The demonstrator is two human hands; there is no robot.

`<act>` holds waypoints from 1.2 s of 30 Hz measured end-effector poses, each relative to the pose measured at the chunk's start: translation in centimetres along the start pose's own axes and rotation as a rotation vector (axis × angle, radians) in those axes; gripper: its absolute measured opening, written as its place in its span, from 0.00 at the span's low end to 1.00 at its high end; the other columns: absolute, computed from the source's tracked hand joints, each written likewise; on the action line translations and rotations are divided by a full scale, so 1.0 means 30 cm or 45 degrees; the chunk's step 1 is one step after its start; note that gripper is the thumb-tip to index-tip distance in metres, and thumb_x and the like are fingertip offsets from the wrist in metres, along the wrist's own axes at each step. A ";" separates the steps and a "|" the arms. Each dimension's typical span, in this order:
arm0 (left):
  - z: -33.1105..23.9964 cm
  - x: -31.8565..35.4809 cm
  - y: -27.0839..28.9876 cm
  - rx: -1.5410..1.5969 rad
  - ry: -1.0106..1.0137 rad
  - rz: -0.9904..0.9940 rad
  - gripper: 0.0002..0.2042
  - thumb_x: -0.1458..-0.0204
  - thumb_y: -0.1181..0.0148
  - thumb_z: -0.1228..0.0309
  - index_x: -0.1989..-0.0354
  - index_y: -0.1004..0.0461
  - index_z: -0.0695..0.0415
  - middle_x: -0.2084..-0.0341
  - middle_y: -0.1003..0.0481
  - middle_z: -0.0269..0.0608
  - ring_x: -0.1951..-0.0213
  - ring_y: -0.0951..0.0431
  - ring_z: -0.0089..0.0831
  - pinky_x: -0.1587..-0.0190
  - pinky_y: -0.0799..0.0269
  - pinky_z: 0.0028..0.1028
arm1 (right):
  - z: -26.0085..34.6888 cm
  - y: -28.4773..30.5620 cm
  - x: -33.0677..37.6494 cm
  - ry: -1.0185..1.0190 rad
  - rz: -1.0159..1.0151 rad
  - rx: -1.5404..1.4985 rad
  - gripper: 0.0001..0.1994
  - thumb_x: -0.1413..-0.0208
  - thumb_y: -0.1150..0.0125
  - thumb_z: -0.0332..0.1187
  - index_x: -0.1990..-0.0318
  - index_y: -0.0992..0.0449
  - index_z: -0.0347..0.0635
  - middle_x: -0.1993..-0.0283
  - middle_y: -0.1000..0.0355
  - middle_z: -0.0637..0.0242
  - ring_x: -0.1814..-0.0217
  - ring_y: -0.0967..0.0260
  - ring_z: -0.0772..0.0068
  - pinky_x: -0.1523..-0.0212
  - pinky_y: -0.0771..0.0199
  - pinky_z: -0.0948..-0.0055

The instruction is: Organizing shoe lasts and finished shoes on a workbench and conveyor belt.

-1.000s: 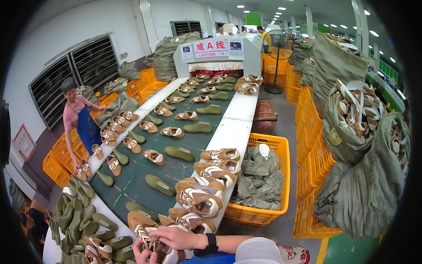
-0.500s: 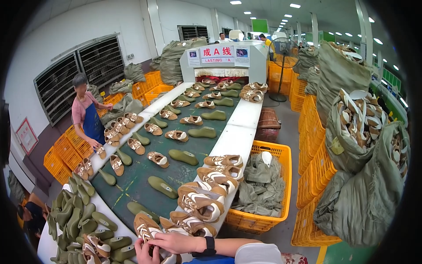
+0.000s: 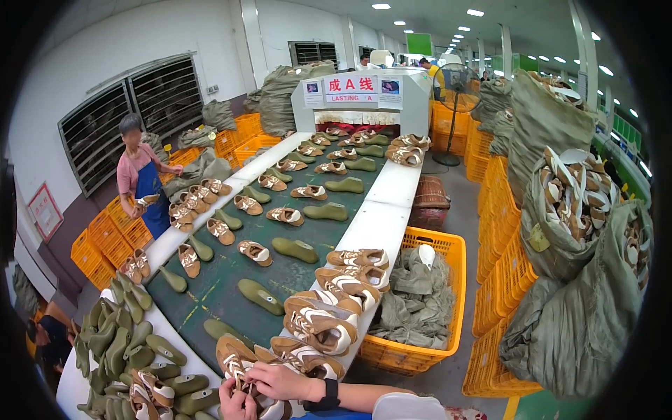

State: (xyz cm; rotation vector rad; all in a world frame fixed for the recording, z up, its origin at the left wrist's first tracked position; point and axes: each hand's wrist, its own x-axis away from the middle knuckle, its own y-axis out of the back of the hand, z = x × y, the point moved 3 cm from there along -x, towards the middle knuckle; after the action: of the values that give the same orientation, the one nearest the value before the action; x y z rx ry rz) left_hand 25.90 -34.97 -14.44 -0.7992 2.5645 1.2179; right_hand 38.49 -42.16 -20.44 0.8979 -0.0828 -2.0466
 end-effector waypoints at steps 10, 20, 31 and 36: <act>0.217 0.036 0.031 -0.288 0.188 -0.358 0.14 0.53 0.54 0.82 0.56 0.32 0.63 0.65 0.27 0.56 0.62 0.27 0.53 0.60 0.30 0.39 | 0.099 -0.068 -0.038 0.180 0.542 0.272 0.13 0.51 0.42 0.42 0.60 0.30 0.47 0.65 0.33 0.62 0.66 0.30 0.59 0.71 0.30 0.64; 0.316 0.108 0.160 -0.303 0.401 -0.259 0.22 0.56 0.41 0.75 0.50 0.36 0.64 0.48 0.38 0.60 0.48 0.36 0.54 0.47 0.37 0.40 | -0.284 -0.056 -0.586 -0.138 1.065 0.400 0.14 0.58 0.39 0.39 0.62 0.24 0.45 0.64 0.26 0.54 0.60 0.29 0.53 0.58 0.30 0.62; 0.386 0.344 0.202 -0.318 0.787 -0.312 0.13 0.51 0.45 0.73 0.56 0.30 0.62 0.61 0.27 0.55 0.57 0.28 0.49 0.55 0.32 0.37 | -1.010 -0.283 -0.855 -0.544 0.418 0.680 0.23 0.59 0.41 0.26 0.50 0.30 0.47 0.46 0.37 0.48 0.45 0.38 0.47 0.48 0.34 0.62; 0.367 0.306 0.174 -0.243 0.794 -0.295 0.12 0.51 0.44 0.73 0.57 0.29 0.62 0.62 0.27 0.54 0.58 0.28 0.50 0.55 0.32 0.37 | -1.038 -0.349 -0.791 -0.494 0.739 0.772 0.25 0.53 0.47 0.29 0.43 0.35 0.49 0.43 0.39 0.47 0.45 0.37 0.48 0.46 0.35 0.60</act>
State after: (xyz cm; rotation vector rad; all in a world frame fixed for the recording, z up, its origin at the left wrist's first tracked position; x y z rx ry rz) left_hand 14.76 -27.44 -21.65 -1.6977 2.7028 1.3055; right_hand 59.09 -9.93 -33.86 0.6925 -1.0921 -1.6179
